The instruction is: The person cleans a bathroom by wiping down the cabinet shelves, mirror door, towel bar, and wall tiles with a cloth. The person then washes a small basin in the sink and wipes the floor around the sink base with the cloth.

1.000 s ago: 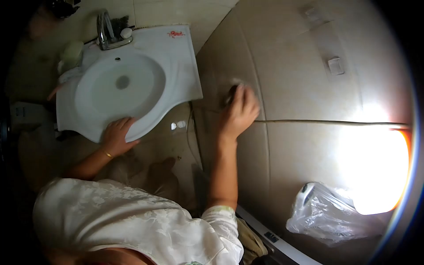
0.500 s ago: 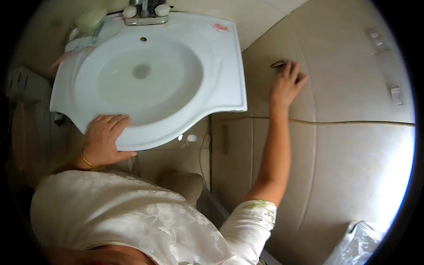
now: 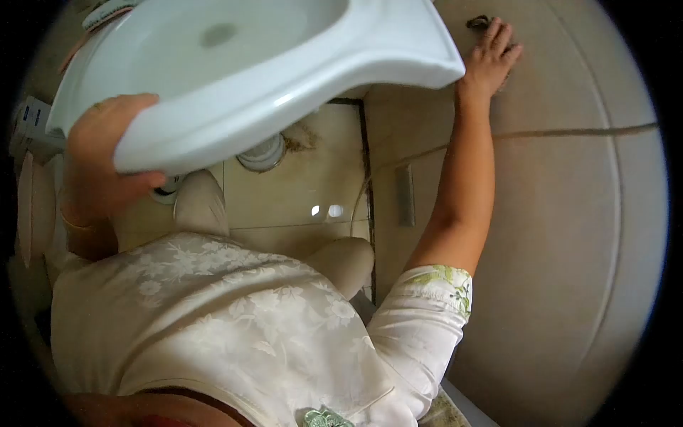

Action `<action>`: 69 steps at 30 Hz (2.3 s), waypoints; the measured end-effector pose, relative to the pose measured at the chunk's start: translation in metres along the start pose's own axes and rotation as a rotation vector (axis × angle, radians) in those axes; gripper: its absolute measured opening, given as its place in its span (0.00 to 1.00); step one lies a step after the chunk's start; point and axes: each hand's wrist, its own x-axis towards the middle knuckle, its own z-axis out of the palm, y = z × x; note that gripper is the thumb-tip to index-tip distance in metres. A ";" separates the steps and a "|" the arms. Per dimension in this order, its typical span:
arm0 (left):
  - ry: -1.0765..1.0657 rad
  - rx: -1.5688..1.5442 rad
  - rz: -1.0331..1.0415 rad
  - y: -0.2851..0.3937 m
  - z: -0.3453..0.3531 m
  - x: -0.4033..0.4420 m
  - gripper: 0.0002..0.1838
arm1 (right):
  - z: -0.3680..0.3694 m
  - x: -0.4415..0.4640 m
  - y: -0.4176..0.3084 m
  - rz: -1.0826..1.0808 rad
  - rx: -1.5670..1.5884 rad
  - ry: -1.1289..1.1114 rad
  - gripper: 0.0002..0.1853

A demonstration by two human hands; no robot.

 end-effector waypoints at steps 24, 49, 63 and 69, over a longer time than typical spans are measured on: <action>0.367 -0.223 0.847 -0.017 -0.031 0.001 0.35 | 0.005 -0.263 -0.272 0.370 1.966 -0.972 0.25; 0.433 -0.222 0.845 0.011 -0.007 -0.003 0.27 | 0.033 -0.467 -0.385 0.830 2.005 -1.621 0.15; 0.464 -0.262 0.895 0.015 0.012 0.004 0.23 | 0.013 -0.456 -0.402 0.715 1.912 -1.444 0.21; 0.506 -0.272 0.894 0.020 0.023 0.009 0.21 | 0.009 -0.432 -0.370 0.553 1.517 -1.348 0.24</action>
